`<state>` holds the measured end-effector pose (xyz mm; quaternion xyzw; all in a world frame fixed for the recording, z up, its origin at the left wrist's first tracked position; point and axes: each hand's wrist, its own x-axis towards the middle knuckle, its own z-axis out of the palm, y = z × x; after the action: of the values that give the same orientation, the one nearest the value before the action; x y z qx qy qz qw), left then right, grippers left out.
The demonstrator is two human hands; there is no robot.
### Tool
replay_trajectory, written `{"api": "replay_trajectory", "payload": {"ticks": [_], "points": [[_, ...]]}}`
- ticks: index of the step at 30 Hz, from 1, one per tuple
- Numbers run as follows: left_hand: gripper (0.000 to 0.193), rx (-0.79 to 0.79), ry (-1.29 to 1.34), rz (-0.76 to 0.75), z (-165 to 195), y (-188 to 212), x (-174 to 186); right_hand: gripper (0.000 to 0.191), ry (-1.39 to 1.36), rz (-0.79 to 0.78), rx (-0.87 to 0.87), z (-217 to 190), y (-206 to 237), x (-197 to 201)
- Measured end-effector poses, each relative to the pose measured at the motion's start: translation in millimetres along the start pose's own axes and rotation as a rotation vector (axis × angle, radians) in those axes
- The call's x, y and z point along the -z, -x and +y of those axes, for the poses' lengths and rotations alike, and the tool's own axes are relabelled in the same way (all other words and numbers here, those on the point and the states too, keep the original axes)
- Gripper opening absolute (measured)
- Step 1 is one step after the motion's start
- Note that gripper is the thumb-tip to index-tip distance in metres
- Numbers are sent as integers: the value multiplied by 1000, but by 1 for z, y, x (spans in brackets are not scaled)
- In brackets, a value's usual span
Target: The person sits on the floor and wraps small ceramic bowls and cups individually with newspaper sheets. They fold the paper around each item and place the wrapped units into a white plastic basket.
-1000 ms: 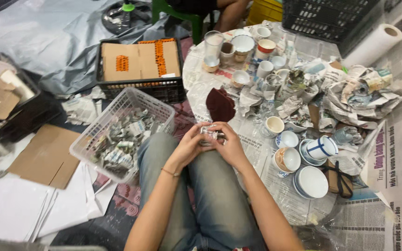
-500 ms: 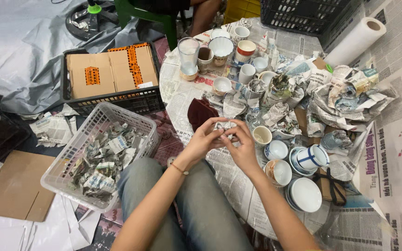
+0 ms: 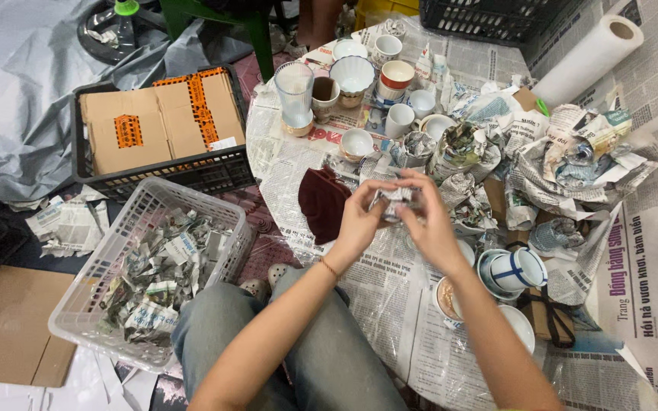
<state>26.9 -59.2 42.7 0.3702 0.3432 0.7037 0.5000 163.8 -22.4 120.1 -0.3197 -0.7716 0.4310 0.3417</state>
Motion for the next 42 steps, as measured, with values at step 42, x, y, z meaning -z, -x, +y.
{"api": "replay_trajectory", "payload": {"ticks": [42], "points": [[34, 89, -89, -244, -60, -139, -39, 17, 1000, 220, 24, 137, -82, 182]]}}
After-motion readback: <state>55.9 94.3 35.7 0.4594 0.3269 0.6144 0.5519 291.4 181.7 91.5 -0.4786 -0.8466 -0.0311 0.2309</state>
